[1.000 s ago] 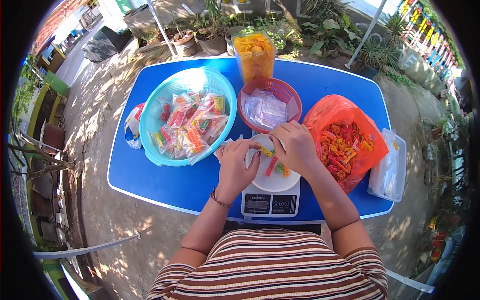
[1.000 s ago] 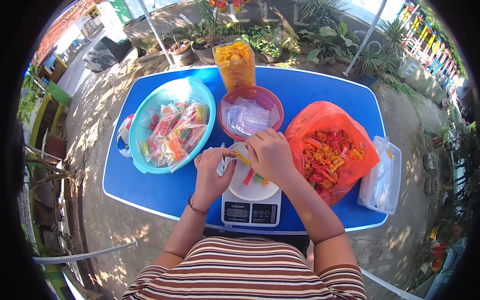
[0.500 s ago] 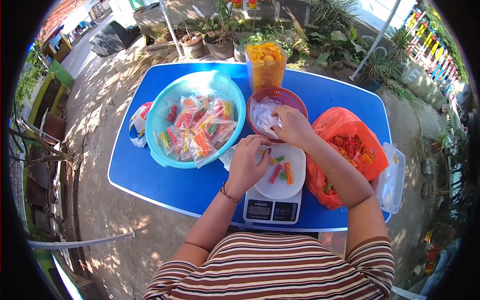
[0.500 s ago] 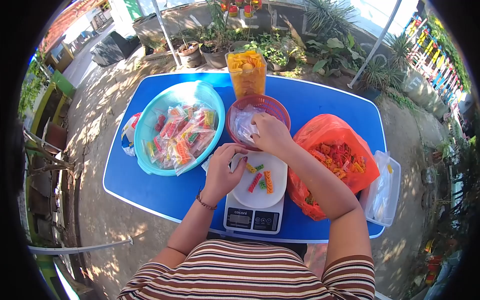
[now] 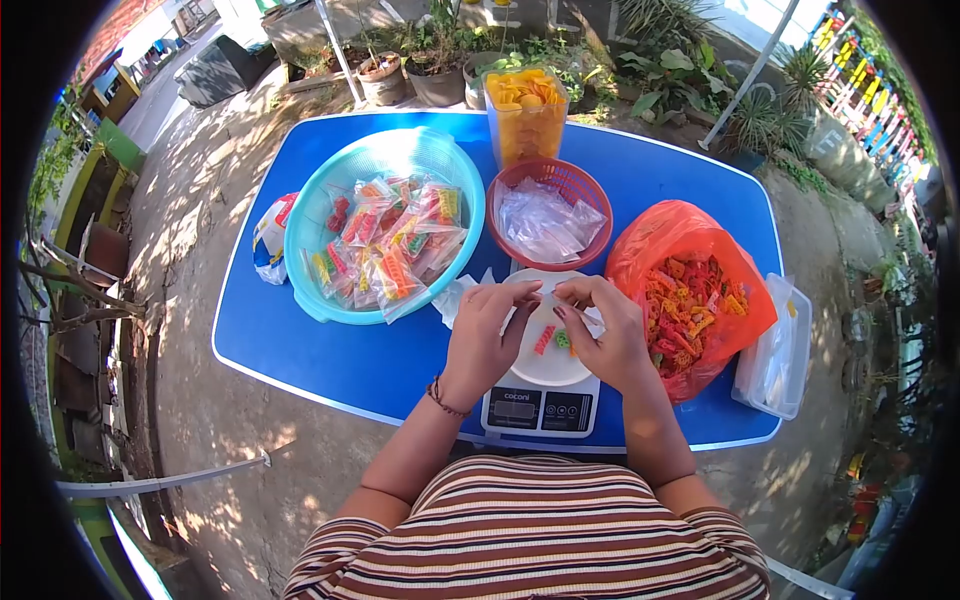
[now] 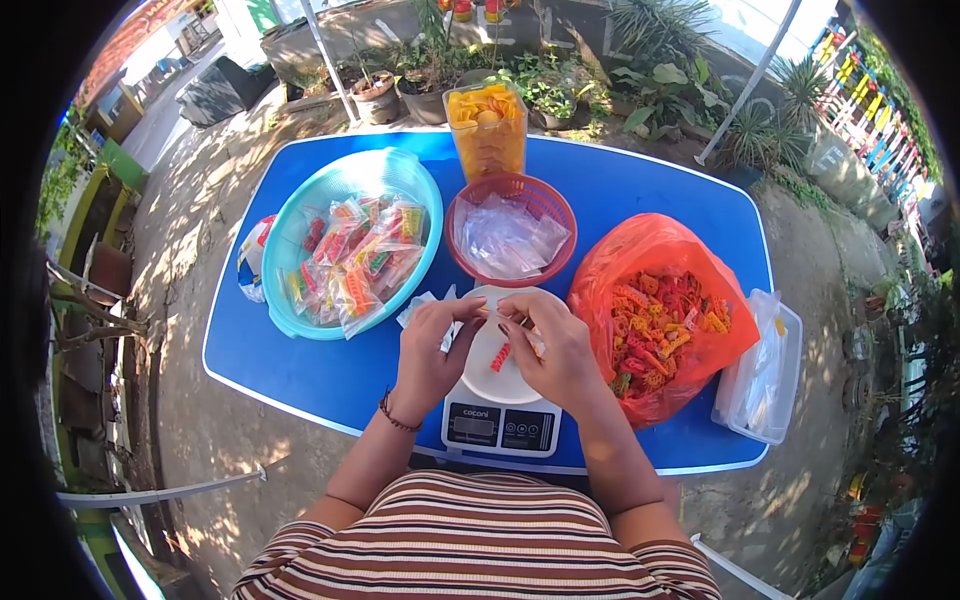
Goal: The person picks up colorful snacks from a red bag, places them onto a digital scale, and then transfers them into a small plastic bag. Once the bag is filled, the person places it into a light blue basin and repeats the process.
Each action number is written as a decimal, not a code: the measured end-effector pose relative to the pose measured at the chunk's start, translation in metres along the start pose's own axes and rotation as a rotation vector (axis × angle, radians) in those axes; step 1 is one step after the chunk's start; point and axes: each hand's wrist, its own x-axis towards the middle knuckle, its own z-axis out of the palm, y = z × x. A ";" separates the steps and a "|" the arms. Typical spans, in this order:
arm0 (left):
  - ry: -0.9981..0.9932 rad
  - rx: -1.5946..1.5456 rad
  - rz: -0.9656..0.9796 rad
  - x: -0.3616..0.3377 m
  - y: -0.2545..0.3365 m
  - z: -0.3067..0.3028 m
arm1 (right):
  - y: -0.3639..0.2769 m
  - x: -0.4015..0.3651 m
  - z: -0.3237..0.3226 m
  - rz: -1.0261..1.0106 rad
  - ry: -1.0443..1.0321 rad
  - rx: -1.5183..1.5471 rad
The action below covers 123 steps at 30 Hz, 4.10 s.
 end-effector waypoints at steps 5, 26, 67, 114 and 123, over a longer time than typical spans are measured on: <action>-0.125 -0.261 -0.150 -0.011 0.002 -0.003 | -0.002 -0.026 -0.003 0.136 0.104 0.052; -0.302 -0.643 -0.557 -0.052 0.015 -0.002 | 0.013 -0.072 0.004 0.211 -0.013 0.164; -0.075 -0.762 -0.681 -0.056 0.016 -0.005 | 0.007 -0.031 0.021 0.150 0.156 0.492; -0.150 -0.769 -0.646 -0.058 0.019 0.004 | 0.015 -0.046 0.008 -0.014 0.208 0.146; -0.105 -0.699 -0.589 -0.057 0.019 0.001 | 0.008 -0.052 0.009 0.178 0.002 0.364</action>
